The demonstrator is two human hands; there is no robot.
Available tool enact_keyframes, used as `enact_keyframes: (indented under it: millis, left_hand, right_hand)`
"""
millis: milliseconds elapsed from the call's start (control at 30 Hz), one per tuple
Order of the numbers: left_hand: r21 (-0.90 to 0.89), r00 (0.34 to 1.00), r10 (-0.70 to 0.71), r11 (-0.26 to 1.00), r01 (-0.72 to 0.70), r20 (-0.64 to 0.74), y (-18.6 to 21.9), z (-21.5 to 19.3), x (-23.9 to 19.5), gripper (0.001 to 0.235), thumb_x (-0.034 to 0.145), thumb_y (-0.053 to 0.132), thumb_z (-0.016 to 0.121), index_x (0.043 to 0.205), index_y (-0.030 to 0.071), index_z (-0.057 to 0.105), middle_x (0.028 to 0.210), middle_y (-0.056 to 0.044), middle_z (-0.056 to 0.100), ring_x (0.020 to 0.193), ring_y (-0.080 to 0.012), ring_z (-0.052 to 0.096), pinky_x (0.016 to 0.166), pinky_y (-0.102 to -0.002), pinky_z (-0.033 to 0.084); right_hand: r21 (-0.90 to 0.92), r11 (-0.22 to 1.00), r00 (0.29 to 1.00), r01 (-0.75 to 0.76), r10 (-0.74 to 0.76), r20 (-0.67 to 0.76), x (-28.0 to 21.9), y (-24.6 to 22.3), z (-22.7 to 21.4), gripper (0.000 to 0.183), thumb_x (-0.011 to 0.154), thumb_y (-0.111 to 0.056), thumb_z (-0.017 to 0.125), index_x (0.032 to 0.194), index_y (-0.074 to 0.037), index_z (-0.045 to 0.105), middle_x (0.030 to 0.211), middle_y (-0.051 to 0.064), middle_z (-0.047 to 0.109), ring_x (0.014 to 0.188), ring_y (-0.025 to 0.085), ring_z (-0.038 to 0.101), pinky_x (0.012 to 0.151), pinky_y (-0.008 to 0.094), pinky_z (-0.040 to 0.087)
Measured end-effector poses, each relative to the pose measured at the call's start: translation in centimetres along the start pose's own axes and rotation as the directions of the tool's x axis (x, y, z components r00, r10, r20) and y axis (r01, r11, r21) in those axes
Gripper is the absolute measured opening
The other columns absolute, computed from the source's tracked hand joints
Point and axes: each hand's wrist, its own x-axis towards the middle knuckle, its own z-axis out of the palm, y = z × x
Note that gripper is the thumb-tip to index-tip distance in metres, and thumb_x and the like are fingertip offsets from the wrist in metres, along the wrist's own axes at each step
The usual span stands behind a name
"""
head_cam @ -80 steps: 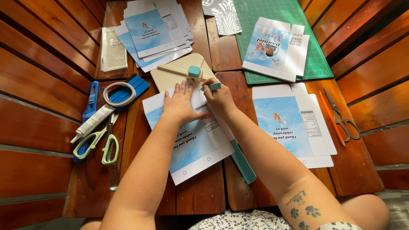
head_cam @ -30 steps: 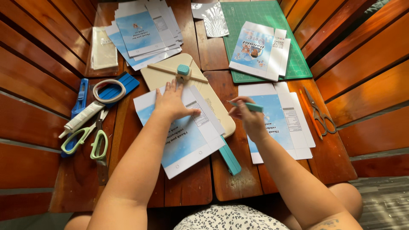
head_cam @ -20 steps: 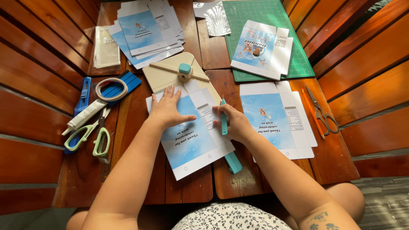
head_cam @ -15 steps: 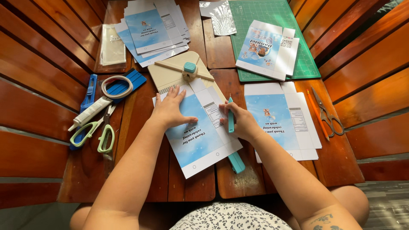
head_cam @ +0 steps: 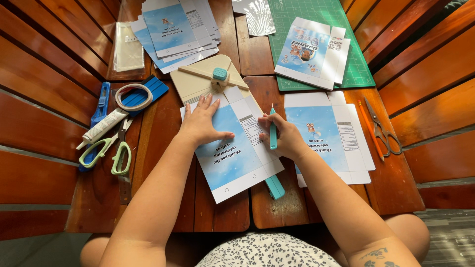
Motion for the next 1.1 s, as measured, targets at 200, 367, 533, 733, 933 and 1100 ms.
enact_keyframes:
  millis: [200, 367, 533, 733, 933, 1100]
  left_hand:
    - [-0.001, 1.0, -0.002, 1.0, 0.002, 0.005, -0.03, 0.02, 0.1, 0.124, 0.062, 0.09, 0.071, 0.162, 0.025, 0.034, 0.172, -0.004, 0.026, 0.16, -0.0224, 0.019, 0.127, -0.061, 0.011]
    - [0.005, 1.0, -0.008, 1.0, 0.008, 0.003, -0.03, 0.05, 0.19, 0.124, 0.062, 0.091, 0.07, 0.162, 0.026, 0.035, 0.172, -0.003, 0.026, 0.16, -0.0219, 0.019, 0.127, -0.06, 0.011]
    - [0.008, 1.0, -0.006, 1.0, 0.006, 0.003, -0.28, 0.28, 0.39, 0.124, 0.062, 0.091, 0.07, 0.162, 0.026, 0.035, 0.172, -0.003, 0.025, 0.16, -0.0216, 0.018, 0.127, -0.06, 0.011]
    - [0.004, 1.0, -0.004, 1.0, 0.004, 0.002, -0.43, 0.36, 0.43, 0.125, 0.061, 0.091, 0.07, 0.162, 0.026, 0.034, 0.173, -0.003, 0.025, 0.16, -0.0216, 0.018, 0.127, -0.06, 0.01]
    - [0.002, 1.0, -0.001, 1.0, 0.001, 0.002, -0.46, 0.42, 0.47, 0.125, 0.061, 0.091, 0.071, 0.162, 0.026, 0.034, 0.172, -0.003, 0.025, 0.16, -0.0218, 0.018, 0.127, -0.06, 0.011]
    - [-0.003, 1.0, -0.008, 1.0, 0.008, 0.001, -0.29, 0.26, 0.34, 0.125, 0.061, 0.091, 0.071, 0.162, 0.026, 0.035, 0.172, -0.003, 0.025, 0.16, -0.0215, 0.018, 0.127, -0.059, 0.01]
  right_hand:
    - [0.04, 0.999, 1.0, 0.025, -0.024, -0.013, -0.07, 0.21, 0.21, 0.034, 0.082, -0.024, 0.086, 0.097, -0.018, 0.055, 0.126, 0.006, 0.075, 0.133, 0.026, 0.059, 0.112, 0.045, 0.045]
    - [0.054, 0.998, 1.0, 0.019, -0.019, -0.008, -0.1, -0.6, -0.01, 0.033, 0.082, -0.021, 0.086, 0.096, -0.017, 0.056, 0.127, 0.009, 0.074, 0.133, 0.028, 0.059, 0.113, 0.046, 0.043]
    - [0.039, 0.999, 1.0, 0.019, -0.019, 0.002, -0.06, -0.42, -0.05, 0.032, 0.084, -0.021, 0.085, 0.096, -0.017, 0.056, 0.128, 0.007, 0.074, 0.134, 0.027, 0.058, 0.115, 0.046, 0.042]
    - [0.02, 0.999, 0.999, 0.043, -0.044, 0.002, -0.1, 0.07, 0.25, 0.033, 0.085, -0.027, 0.084, 0.098, -0.019, 0.055, 0.127, 0.006, 0.074, 0.132, 0.027, 0.059, 0.112, 0.047, 0.045]
    - [-0.013, 0.998, 0.998, 0.059, -0.059, -0.007, -0.17, 0.01, 0.35, 0.033, 0.085, -0.029, 0.083, 0.099, -0.02, 0.054, 0.125, 0.006, 0.075, 0.13, 0.026, 0.061, 0.11, 0.047, 0.047]
    - [-0.018, 0.998, 0.998, 0.06, -0.06, -0.004, -0.23, -0.35, 0.21, 0.033, 0.085, -0.028, 0.084, 0.097, -0.02, 0.054, 0.124, 0.007, 0.075, 0.128, 0.028, 0.062, 0.108, 0.048, 0.048]
